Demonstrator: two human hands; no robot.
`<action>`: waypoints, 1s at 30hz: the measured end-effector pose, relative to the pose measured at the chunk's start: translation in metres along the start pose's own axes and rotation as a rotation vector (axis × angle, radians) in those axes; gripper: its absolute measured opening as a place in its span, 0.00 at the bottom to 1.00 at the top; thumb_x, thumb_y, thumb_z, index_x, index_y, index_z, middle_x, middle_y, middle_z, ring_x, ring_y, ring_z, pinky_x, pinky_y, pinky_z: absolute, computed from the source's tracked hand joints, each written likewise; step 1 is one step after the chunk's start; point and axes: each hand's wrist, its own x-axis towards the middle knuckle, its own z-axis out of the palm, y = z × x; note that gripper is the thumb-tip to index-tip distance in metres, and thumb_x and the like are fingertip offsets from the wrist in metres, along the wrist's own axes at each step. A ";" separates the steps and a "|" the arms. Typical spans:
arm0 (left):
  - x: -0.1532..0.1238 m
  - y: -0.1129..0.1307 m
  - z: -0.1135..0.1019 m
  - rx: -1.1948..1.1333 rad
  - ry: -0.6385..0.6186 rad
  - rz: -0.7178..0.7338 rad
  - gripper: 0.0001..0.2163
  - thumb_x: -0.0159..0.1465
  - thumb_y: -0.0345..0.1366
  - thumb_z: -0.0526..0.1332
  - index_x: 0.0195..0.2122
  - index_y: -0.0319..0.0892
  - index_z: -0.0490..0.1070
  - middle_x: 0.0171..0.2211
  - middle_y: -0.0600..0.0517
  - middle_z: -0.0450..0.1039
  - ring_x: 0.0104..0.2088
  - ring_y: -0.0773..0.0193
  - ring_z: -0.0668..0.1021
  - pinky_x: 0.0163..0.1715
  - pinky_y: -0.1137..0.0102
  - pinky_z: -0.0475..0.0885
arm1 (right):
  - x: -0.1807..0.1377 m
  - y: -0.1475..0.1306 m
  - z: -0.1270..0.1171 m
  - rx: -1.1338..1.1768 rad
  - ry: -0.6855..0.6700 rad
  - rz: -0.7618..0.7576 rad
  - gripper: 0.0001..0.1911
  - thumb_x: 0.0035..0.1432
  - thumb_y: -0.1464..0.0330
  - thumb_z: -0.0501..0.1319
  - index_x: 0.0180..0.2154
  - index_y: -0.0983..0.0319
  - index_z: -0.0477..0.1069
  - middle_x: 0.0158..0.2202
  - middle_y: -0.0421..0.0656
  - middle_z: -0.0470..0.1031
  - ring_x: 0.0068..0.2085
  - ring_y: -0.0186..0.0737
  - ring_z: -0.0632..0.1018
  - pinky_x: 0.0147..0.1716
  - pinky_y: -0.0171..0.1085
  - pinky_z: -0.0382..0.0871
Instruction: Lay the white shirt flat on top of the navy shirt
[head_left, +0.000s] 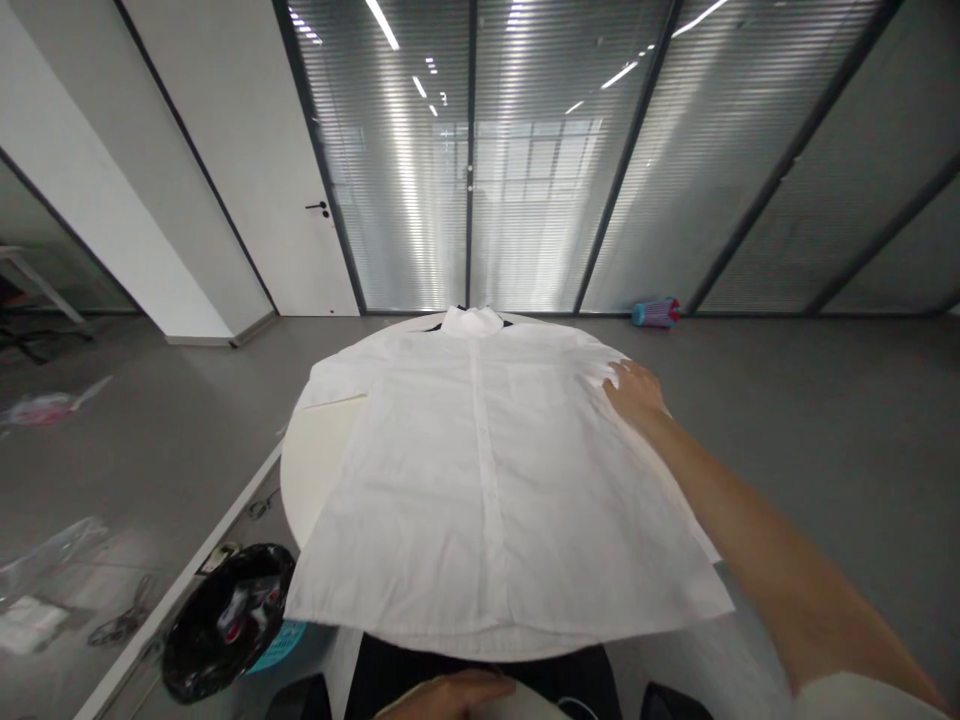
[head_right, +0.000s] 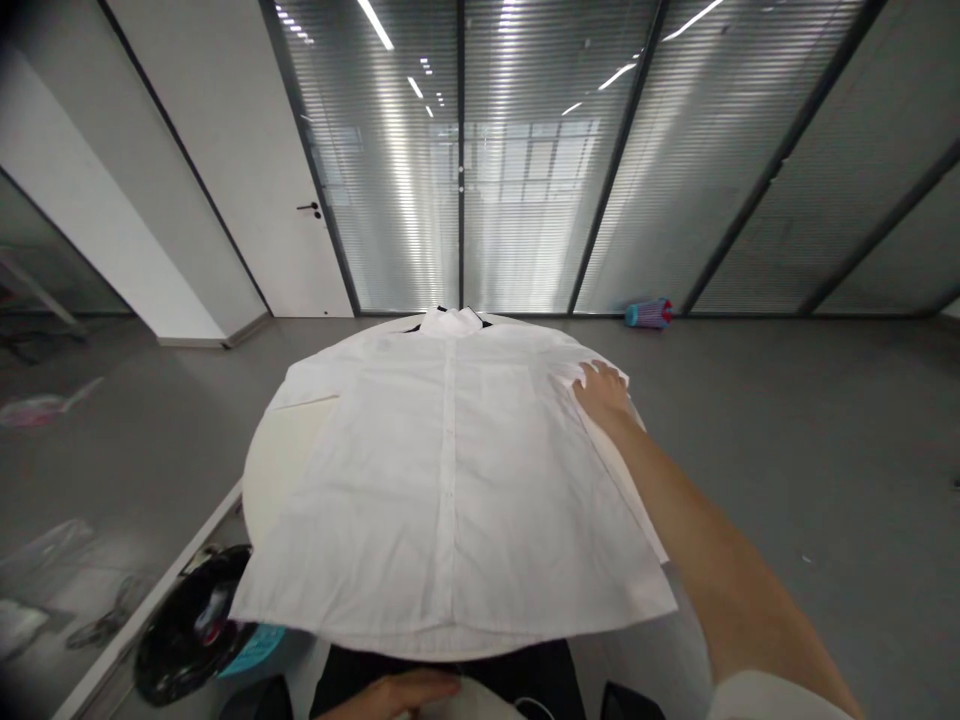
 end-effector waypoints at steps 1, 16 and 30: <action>0.012 -0.009 0.010 0.042 -0.048 0.018 0.24 0.70 0.45 0.58 0.66 0.51 0.65 0.65 0.45 0.65 0.65 0.49 0.68 0.65 0.56 0.60 | -0.007 0.000 -0.005 0.027 0.030 -0.040 0.26 0.65 0.64 0.52 0.62 0.67 0.67 0.64 0.58 0.64 0.62 0.58 0.67 0.60 0.55 0.61; 0.033 -0.046 0.024 0.207 0.418 -0.039 0.20 0.70 0.50 0.52 0.41 0.40 0.77 0.40 0.46 0.78 0.40 0.59 0.77 0.43 0.68 0.71 | -0.237 -0.042 -0.155 0.808 -0.620 -0.597 0.15 0.68 0.60 0.56 0.43 0.58 0.79 0.42 0.45 0.80 0.43 0.40 0.80 0.45 0.38 0.75; 0.025 -0.045 0.009 -0.007 0.413 -0.066 0.21 0.63 0.55 0.60 0.35 0.38 0.74 0.28 0.51 0.72 0.29 0.64 0.70 0.32 0.69 0.67 | -0.369 -0.158 -0.020 1.144 -0.813 -0.444 0.19 0.58 0.59 0.64 0.48 0.61 0.77 0.41 0.46 0.79 0.37 0.40 0.76 0.41 0.39 0.71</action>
